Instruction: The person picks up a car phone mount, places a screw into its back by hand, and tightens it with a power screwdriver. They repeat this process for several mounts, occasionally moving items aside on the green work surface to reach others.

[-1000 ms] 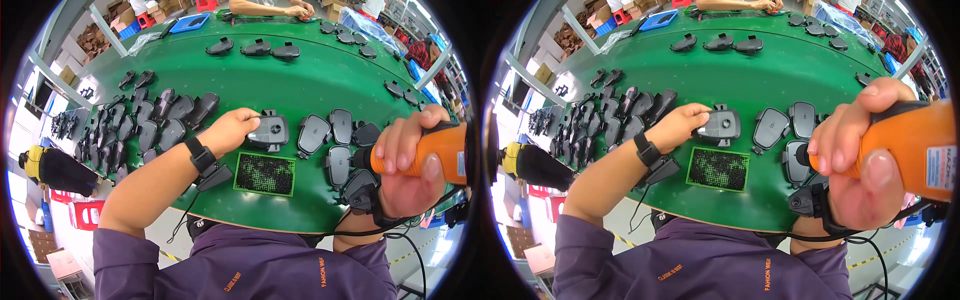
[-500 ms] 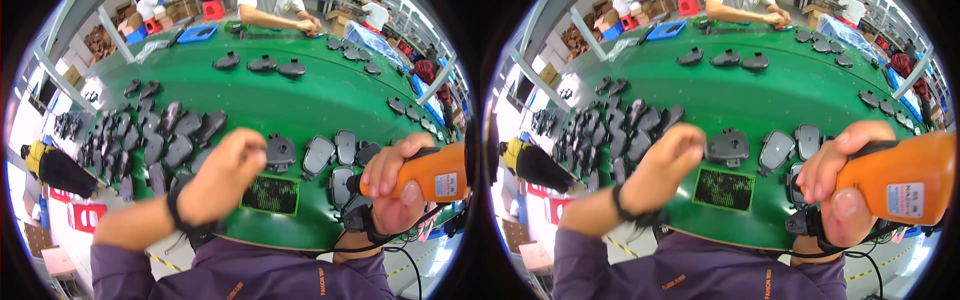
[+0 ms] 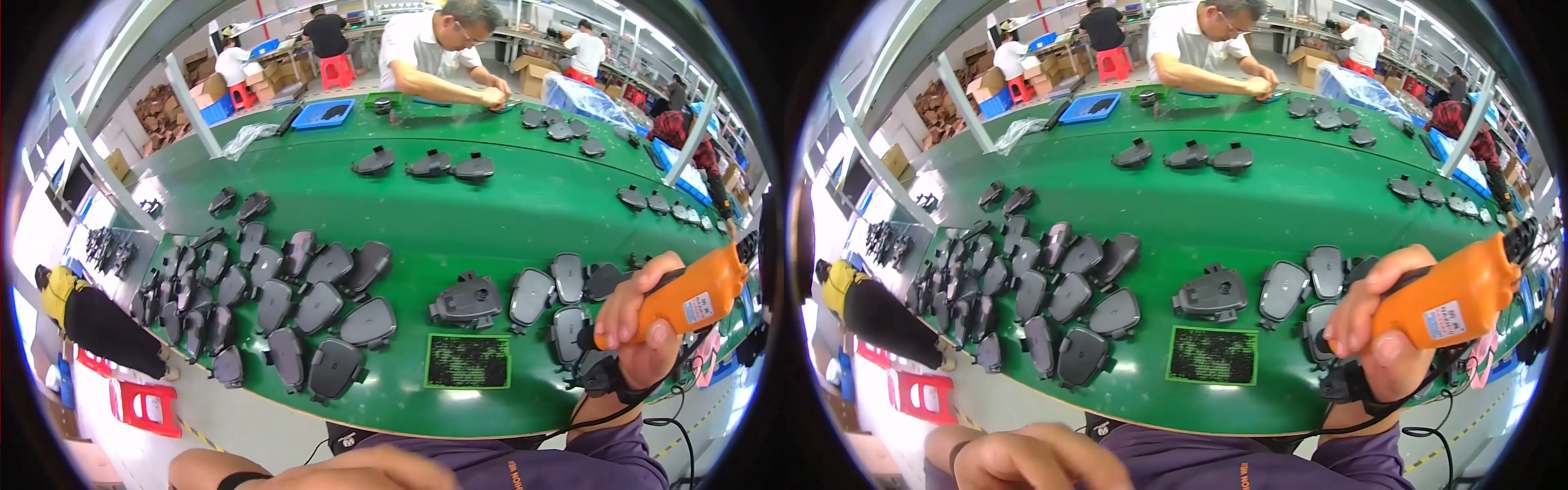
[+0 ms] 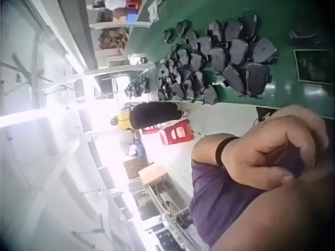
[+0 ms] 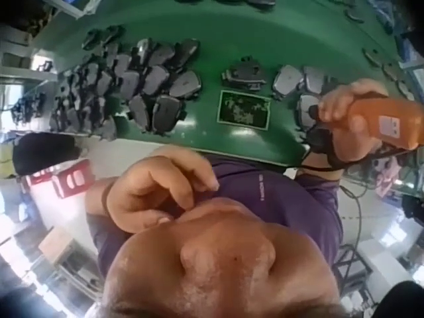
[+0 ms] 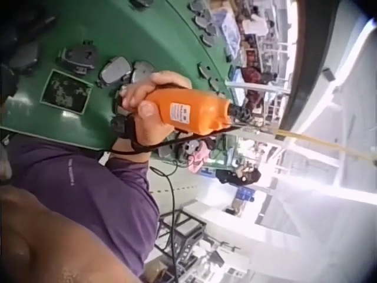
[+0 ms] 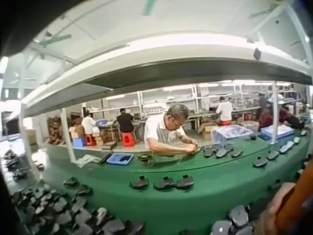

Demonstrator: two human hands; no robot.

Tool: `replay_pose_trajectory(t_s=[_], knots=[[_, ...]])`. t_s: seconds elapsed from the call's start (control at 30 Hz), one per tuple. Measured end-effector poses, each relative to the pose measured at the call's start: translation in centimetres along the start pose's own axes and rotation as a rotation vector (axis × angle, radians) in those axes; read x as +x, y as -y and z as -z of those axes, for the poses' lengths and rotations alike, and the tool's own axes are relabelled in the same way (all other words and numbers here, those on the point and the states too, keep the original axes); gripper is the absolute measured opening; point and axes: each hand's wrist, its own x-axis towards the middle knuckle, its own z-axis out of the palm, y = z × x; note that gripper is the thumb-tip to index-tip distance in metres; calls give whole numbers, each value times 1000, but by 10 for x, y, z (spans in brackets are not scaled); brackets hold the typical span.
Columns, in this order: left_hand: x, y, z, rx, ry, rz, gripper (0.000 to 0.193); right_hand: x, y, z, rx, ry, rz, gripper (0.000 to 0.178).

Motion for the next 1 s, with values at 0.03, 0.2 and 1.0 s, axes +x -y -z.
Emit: replay_pose_trajectory(t_s=[0.03, 0.2, 1.0], knots=[[-3, -3, 5, 5, -12, 9, 15, 0, 0, 1, 12, -39, -20, 57], [-34, -42, 77, 70, 388, 110, 44, 5, -19, 10, -21, 24, -89, 57], [277, 180, 430, 1944, -221, 827, 65, 23, -43, 21, -266, -112, 17, 55]])
